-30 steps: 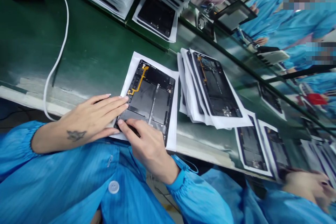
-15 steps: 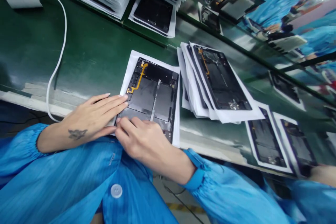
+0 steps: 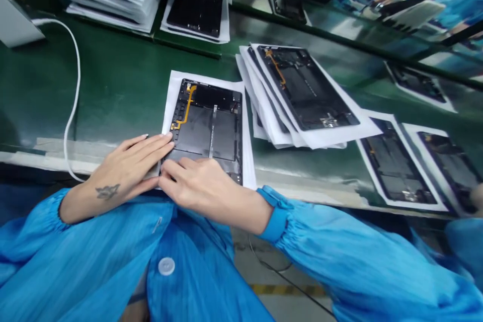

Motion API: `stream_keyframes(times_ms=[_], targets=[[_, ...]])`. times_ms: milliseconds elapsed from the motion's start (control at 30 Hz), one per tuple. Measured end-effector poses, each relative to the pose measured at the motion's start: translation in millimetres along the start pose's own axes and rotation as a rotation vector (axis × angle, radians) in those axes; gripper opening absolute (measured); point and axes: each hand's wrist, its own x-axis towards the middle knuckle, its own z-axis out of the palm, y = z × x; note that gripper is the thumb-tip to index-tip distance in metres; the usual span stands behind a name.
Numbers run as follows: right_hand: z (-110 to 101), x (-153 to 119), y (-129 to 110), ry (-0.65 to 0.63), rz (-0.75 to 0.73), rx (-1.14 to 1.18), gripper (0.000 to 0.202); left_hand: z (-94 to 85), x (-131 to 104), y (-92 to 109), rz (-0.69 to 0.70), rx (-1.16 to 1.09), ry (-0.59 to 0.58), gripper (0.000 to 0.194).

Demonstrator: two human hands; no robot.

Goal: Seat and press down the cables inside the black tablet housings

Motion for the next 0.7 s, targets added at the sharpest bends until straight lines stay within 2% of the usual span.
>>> stream_keyframes(times_ms=[167,267,333,467,533,700], targets=[[-0.9,2.9,1.6,-0.013,-0.019,0.011,0.021,-0.7,0.2,-0.9,-0.006,-0.016,-0.007,0.055],[2.9,0.5,-1.9,0.006,0.03,0.001,0.022,-1.7,-0.5,-2.1,-0.008,-0.038,-0.026,0.056],[8.1,-6.0,-2.4,0.029,0.087,0.085,0.021,-2.3,-1.1,-3.3,-0.012,-0.05,-0.037,0.06],[21.3,-24.6,-1.1,0.229,0.35,0.415,0.033,-2.2,-2.1,-5.4,-0.03,-0.054,-0.049,0.07],[26.7,-29.9,-3.2,0.323,0.448,0.485,0.034,-2.3,-2.2,-5.8,-0.04,-0.059,-0.057,0.072],[31.6,-24.6,-14.2,0.289,0.403,0.369,0.036,-3.3,-1.6,-5.7,-0.052,-0.057,-0.072,0.069]])
